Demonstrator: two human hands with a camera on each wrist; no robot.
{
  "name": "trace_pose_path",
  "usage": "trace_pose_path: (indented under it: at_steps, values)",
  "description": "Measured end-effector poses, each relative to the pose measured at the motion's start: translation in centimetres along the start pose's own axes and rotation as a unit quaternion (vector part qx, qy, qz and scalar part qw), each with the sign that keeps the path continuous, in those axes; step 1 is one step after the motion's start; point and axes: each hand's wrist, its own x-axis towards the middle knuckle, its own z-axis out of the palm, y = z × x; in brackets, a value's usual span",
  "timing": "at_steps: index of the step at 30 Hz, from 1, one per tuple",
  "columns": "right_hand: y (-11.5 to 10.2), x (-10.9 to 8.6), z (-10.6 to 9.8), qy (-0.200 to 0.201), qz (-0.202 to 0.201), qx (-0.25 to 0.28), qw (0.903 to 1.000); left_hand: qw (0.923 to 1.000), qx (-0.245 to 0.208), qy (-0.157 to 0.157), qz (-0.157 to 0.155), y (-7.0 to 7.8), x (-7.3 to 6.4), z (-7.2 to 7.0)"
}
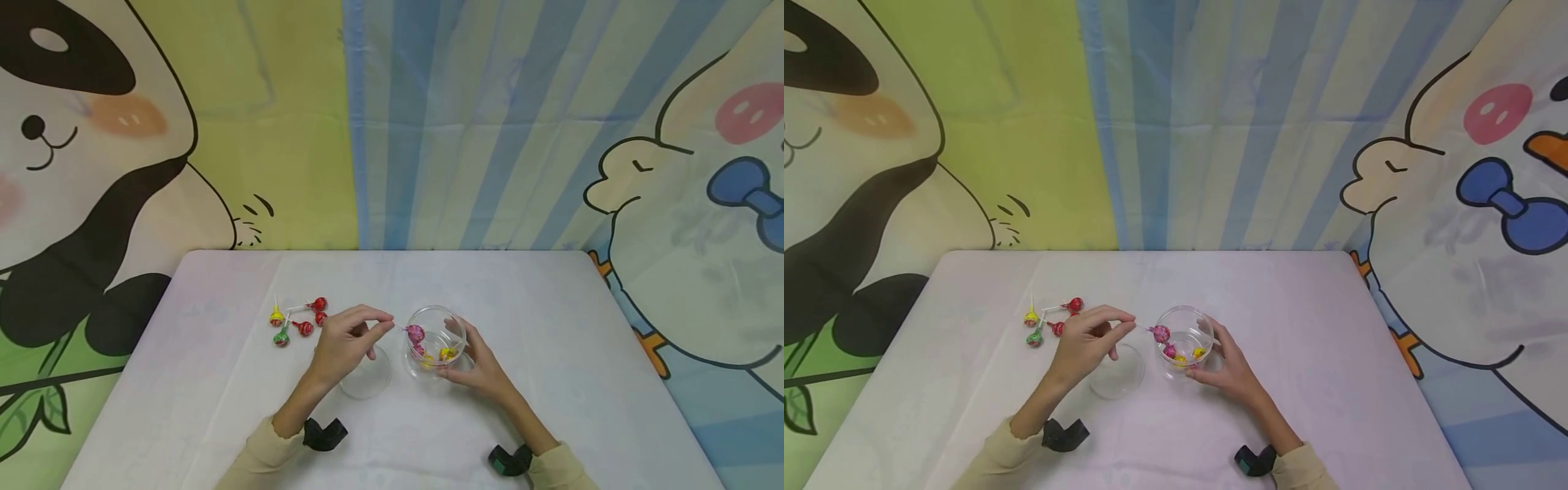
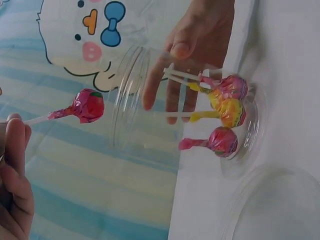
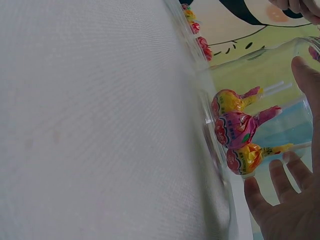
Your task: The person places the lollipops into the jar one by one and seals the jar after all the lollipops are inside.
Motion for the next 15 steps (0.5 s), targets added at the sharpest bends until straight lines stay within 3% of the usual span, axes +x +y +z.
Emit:
trace_pose_path:
  at_steps: [4,9,15]
  values:
    - [0.0,0.0,0.0,-0.002,-0.003,0.002,1.0,0.9977,0.045,-0.051,-0.003,-0.2,0.3,1.9]
    - [0.0,0.0,-0.1,-0.003,-0.016,0.007,0.9999,0.989,0.097,-0.11,-0.014,-0.6,0.5,3.6]
    - [0.3,0.0,-0.1,-0.007,-0.025,0.014,0.9996,0.9815,0.13,-0.135,-0.038,-0.5,1.0,4.7]
